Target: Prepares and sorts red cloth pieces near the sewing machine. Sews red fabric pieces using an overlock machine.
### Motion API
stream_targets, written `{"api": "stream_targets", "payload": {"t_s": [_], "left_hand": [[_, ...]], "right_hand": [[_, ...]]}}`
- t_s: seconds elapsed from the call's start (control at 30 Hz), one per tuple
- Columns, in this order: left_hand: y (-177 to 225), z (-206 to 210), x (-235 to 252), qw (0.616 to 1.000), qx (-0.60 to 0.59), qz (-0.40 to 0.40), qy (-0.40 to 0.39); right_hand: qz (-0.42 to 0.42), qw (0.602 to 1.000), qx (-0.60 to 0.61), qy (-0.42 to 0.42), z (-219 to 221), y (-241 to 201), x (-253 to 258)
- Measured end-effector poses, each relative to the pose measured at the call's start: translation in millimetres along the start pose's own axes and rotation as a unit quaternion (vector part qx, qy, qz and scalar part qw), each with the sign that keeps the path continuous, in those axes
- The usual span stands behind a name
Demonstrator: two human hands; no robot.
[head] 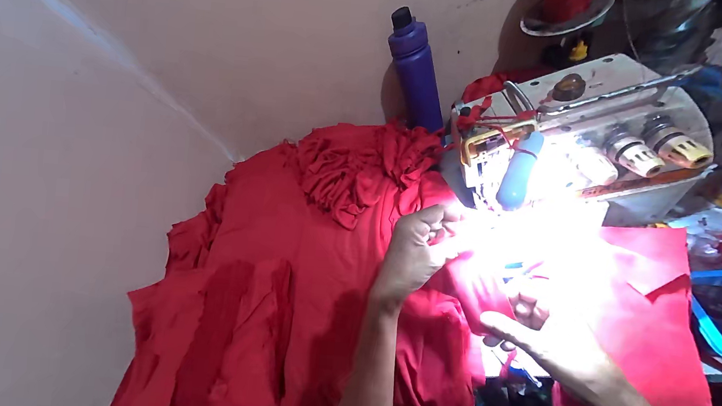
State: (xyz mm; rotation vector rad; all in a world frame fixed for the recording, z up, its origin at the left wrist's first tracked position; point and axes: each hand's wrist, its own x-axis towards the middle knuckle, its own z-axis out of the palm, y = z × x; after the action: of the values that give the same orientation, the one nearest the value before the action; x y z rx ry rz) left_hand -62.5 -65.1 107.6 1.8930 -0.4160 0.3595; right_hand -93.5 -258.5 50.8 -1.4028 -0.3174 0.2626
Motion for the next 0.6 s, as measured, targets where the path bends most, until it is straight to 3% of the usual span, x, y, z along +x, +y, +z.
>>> {"api": "stream_targets", "payload": {"t_s": [0.13,0.27,0.47,0.6], "left_hand": [[-24.4,26.2,7.8,0.97,0.218,-0.077,0.069],[-21.0,48.1,3.7,0.918,0.372,0.01,0.137],[-20.8,79.3,-30.6,0.864,0.458,0.073,0.196],[-18.8,92.1,-37.9,0.864,0.463,0.037,0.194]], "right_hand": [[0.019,0.985,-0.164,0.055,-1.0,5.8,11.2],[-0.027,0.977,-0.201,0.066,2.9,13.5,4.7],[-0.1,0.966,-0.205,0.119,3.3,21.9,-18.7],[-0.125,0.96,-0.211,0.137,-3.0,22.1,-16.1]]}}
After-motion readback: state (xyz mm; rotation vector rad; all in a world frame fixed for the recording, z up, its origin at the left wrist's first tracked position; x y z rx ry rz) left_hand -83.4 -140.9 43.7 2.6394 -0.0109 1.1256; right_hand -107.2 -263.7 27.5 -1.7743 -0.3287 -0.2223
